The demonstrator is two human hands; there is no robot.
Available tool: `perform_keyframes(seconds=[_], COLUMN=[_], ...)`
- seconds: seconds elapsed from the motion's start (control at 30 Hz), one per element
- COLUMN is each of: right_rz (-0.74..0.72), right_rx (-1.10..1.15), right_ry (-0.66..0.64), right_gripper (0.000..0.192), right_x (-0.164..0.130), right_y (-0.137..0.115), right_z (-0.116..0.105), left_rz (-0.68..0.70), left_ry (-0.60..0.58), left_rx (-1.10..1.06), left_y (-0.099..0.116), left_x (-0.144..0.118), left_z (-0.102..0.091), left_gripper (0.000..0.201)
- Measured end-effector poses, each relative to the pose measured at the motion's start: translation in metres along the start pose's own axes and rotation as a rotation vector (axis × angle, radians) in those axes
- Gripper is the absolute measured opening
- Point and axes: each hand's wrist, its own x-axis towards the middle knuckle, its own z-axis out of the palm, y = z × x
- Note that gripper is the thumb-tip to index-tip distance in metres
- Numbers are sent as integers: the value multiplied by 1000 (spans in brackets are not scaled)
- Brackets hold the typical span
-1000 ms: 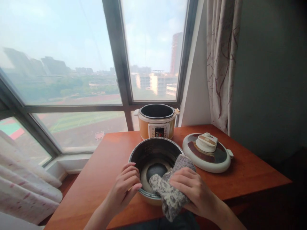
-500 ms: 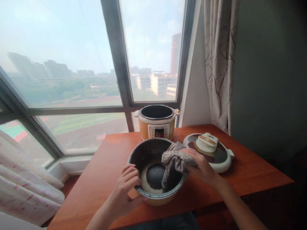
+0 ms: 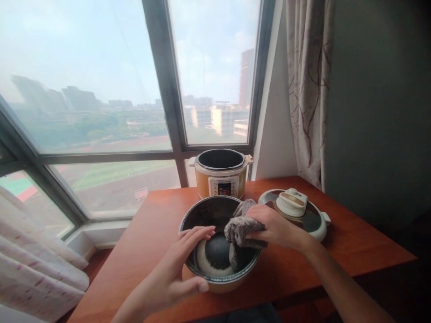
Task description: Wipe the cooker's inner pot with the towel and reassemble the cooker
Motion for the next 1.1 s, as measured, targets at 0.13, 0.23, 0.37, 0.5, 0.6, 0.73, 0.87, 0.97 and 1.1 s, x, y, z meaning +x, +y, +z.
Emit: perform_keyframes(seconds=[0.13, 0.23, 0.37, 0.5, 0.6, 0.73, 0.87, 0.97, 1.1], right_rz=[55, 85, 190, 207, 325, 288, 225, 247, 311], right_rx=[329, 633, 744, 510, 340, 191, 104, 163, 199], right_ry=[-85, -148, -88, 136, 456, 568, 504, 531, 473], right_gripper=[27, 39, 45, 39, 36, 49, 48, 27, 22], right_x=[25, 40, 54, 62, 56, 38, 36, 45, 57], right_y=[-17, -21, -19, -15, -18, -30, -31, -21, -12], right_z=[-10, -11, -9, 1, 15, 31, 33, 27, 16], left_rz=[-72, -108, -171, -255, -371, -473, -446, -461, -455], left_ry=[15, 15, 14, 136, 219, 300, 269, 224, 90], left_rx=[-84, -186, -431, -469, -574, -733, -896, -820, -594], left_y=[12, 14, 12, 6, 4, 2, 3, 8, 9], left_x=[36, 66, 90, 103, 109, 110, 107, 105, 102], left_z=[4, 14, 16, 15, 12, 5, 1, -2, -13], left_gripper=[94, 100, 71, 51, 47, 44, 48, 49, 51])
